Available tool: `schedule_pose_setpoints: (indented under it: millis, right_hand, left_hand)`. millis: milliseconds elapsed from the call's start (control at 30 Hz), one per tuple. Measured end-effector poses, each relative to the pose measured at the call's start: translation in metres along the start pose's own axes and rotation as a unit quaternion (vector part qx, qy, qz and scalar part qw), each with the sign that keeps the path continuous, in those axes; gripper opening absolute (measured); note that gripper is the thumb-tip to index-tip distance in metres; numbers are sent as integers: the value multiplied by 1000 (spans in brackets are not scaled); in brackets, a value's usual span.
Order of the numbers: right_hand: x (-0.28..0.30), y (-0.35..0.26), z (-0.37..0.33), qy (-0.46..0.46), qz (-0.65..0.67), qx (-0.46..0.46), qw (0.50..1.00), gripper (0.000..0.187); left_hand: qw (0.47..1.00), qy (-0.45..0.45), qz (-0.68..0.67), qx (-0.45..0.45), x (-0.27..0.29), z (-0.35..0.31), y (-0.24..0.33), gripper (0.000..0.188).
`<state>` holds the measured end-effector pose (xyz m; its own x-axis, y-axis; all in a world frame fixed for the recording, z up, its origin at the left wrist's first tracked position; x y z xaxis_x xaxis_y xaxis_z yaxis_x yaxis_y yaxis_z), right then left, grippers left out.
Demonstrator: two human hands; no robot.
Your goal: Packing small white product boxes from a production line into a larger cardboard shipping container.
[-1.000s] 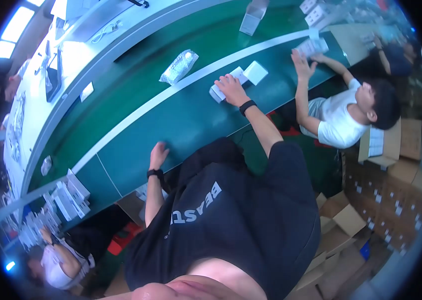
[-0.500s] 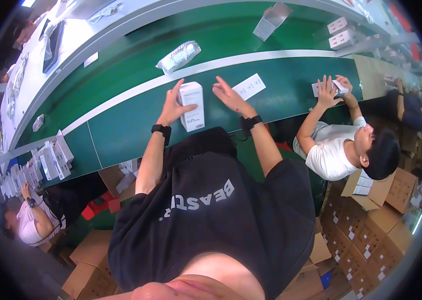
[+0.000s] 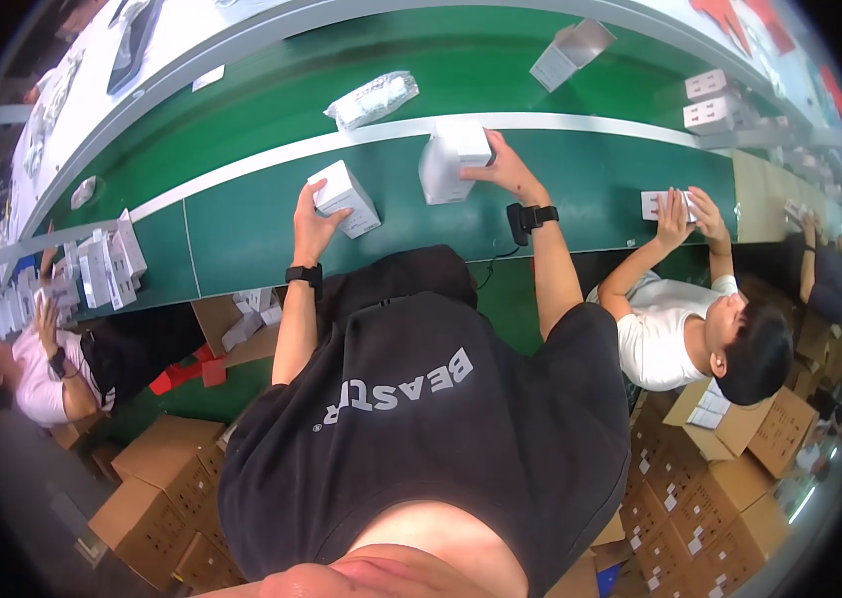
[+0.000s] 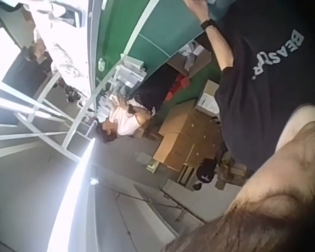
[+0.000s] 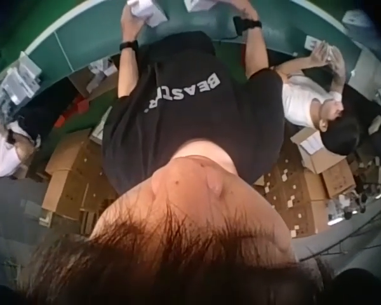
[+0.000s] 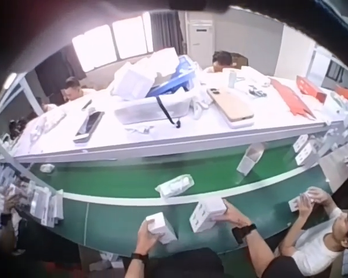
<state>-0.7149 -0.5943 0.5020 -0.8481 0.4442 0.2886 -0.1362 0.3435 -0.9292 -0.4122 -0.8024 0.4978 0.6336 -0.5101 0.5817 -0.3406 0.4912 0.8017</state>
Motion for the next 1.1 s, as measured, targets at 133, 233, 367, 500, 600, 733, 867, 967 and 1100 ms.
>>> schedule_pose_setpoints:
  millis: [133,233,367,500,600,733,867,967,1100]
  right_hand:
    - [-59,-17,13,-159,204,-62,964,101]
    - [-95,-37,32,-162,-68,84,981,101]
    - [-144,-26,23,-107,-174,134,970,101]
    - [-158,-18,9,-34,-172,137,975,106]
    - [-161,-31,-8,-18,-183,159,970,111]
    - [-151,-61,-27,20,-232,200,952,120]
    - [-142,-83,-34,16,-275,192,942,122]
    - [-140,-104,-42,8,-302,198,932,118]
    - [-89,-97,-50,93,-283,138,945,96]
  left_hand:
    - [998,-7,-25,56,10,-10,-3,73]
    - [999,41,9,-7,18,-12,7,74]
    - [995,41,10,-86,-2,-16,28,74]
    - [997,35,-17,-60,-3,-24,4,75]
    - [998,-65,-9,17,-7,-32,6,82]
    - [998,-32,0,-56,34,-37,34,89]
    - [983,120,125,-55,149,-46,-38,92]
    - [921,172,345,-55,265,-45,-104,85]
    - [784,11,610,117,376,-26,-198,71]
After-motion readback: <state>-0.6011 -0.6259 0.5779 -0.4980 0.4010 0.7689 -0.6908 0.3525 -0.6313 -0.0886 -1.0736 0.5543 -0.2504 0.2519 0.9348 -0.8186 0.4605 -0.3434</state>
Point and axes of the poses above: each hand's wrist, its own z-axis towards the middle knuckle, its own x-axis out of the back of the hand, y = z × x, the point moved 10 cm from there along z, towards the middle knuckle, and after that the axes turned 5 degrees about -x, right-handed, at the moved point
